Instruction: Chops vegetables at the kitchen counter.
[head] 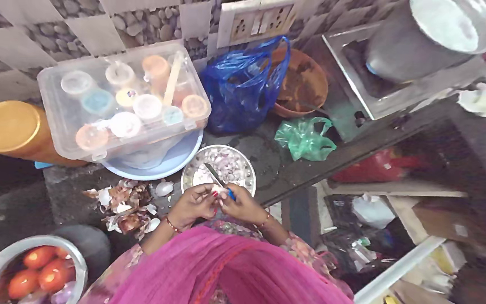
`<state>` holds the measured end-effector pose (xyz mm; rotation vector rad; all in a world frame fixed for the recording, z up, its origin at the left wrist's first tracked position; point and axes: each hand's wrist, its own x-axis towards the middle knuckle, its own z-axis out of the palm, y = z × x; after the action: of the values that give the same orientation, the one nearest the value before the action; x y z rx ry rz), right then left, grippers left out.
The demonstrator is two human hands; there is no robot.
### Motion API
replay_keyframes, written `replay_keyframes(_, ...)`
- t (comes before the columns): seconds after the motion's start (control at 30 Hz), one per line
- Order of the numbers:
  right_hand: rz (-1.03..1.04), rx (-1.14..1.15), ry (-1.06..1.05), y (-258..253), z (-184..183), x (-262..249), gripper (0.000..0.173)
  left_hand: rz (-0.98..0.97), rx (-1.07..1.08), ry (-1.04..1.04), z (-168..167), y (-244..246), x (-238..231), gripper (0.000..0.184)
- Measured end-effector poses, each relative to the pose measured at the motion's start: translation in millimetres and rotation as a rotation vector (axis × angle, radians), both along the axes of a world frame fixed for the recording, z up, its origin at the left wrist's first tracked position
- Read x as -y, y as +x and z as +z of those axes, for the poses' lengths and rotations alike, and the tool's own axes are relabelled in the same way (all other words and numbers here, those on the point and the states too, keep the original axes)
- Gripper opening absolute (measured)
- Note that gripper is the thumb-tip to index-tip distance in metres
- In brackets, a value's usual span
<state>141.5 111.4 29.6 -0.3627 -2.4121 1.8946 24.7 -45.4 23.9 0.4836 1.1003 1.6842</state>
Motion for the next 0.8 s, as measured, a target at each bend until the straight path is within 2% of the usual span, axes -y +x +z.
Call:
replay_keyframes(0.2,-0.016,0.047,-0.026,-4.2,-0.7,-1.0,0.029,-0.044,-0.059,-0.023,-6.0,-9.6,-8.8,0.025)
replay_keyframes(0.47,-0.074,0.131,0.094,-17.0,-5.1,-12.3,0.033,-0.037,-0.025,-0.068,-13.8,-21.1,-29.8,0.024)
replay_keyframes(0.8,-0.103,0.153,0.06,-25.9,-22.2,-14.9,0.036,-0.005,0.02,-0.115,-26.5,-25.3,-36.8,0.029)
